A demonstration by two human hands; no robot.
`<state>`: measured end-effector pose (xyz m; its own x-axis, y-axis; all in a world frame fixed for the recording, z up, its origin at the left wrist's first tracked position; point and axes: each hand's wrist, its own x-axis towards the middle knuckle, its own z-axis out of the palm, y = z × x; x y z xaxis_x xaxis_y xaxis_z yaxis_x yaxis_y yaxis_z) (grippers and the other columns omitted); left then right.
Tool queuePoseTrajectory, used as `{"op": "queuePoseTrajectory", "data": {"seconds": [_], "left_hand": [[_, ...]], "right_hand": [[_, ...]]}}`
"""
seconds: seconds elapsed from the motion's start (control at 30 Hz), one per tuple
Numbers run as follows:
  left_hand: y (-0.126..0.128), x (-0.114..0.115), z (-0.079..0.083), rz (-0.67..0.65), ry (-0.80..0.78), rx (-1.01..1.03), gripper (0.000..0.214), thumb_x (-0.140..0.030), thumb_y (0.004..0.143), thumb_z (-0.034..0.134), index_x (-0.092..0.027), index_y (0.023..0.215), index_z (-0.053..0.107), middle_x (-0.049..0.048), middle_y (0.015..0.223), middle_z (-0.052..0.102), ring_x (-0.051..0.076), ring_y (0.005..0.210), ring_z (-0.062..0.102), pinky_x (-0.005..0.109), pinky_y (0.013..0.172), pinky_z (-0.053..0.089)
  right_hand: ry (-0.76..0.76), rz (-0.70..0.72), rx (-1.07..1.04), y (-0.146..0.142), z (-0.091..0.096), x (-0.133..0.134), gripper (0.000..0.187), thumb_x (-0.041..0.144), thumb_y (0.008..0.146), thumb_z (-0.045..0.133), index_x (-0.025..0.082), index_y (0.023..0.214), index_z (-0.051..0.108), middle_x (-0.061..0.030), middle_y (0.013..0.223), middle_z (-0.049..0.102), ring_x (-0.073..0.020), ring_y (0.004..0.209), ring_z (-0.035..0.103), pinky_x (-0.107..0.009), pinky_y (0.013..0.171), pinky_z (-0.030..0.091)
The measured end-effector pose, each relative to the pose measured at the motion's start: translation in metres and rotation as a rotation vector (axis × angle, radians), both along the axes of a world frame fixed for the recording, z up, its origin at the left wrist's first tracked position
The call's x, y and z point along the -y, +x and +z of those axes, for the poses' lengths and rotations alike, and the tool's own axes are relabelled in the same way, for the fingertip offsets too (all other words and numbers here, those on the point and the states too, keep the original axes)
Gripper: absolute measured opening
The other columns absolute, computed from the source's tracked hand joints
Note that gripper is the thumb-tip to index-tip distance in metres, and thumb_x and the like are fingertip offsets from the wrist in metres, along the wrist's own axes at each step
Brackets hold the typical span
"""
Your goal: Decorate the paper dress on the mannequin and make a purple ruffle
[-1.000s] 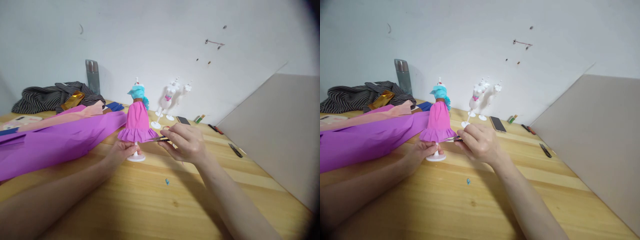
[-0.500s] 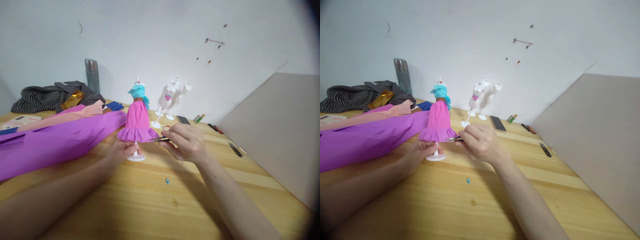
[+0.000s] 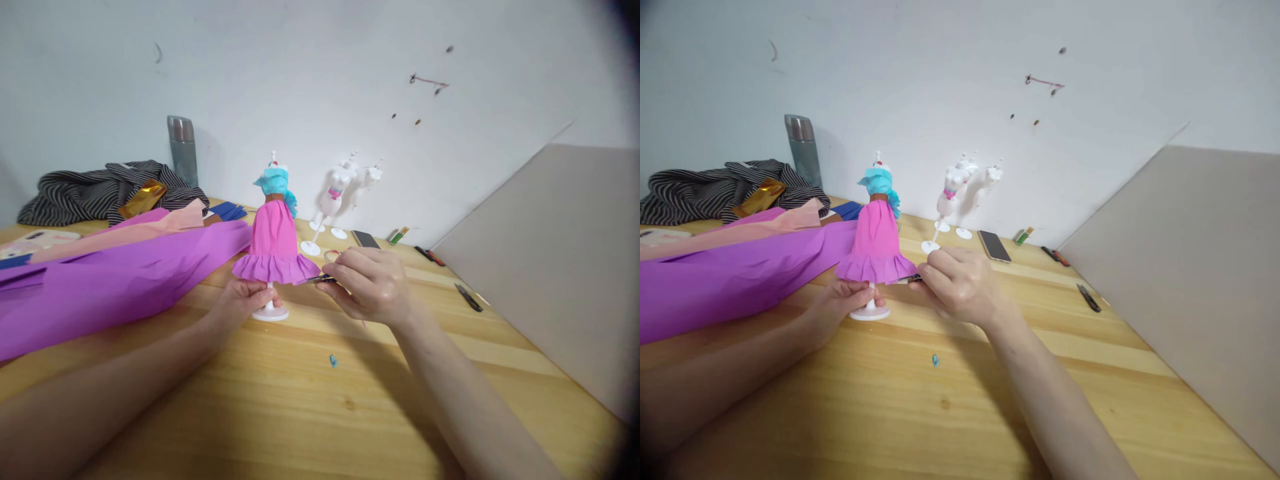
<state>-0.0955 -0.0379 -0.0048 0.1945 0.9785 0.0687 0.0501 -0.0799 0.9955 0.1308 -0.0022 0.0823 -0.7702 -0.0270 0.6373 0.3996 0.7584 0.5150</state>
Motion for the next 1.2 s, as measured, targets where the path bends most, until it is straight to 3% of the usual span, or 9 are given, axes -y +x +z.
{"op": "queuePoseTrajectory", "data": {"seconds": [0.33, 1.2], "left_hand": [[0.0011, 0.0006, 0.0008, 0.01, -0.033, -0.003, 0.037, -0.047, 0.076, 0.059, -0.012, 0.067, 0.068, -0.0007, 0.056, 0.053, 0.009, 0.054, 0.036, 0.026, 0.055, 0.022], [0.0011, 0.0012, 0.0004, 0.024, -0.029, -0.002, 0.035, -0.043, 0.078, 0.058, -0.012, 0.064, 0.067, -0.0013, 0.054, 0.048, 0.009, 0.054, 0.035, 0.026, 0.054, 0.022]], "right_hand": [[0.008, 0.008, -0.023, -0.0002, 0.0019, -0.0013, 0.014, 0.027, 0.087, 0.058, 0.014, 0.082, 0.061, -0.0015, 0.064, 0.057, -0.0129, 0.056, 0.054, -0.026, 0.049, 0.035], [-0.033, -0.006, 0.013, -0.0026, -0.003, -0.0024, 0.017, 0.026, 0.089, 0.056, 0.015, 0.078, 0.061, -0.0009, 0.062, 0.054, -0.0124, 0.056, 0.05, -0.026, 0.049, 0.033]]}}
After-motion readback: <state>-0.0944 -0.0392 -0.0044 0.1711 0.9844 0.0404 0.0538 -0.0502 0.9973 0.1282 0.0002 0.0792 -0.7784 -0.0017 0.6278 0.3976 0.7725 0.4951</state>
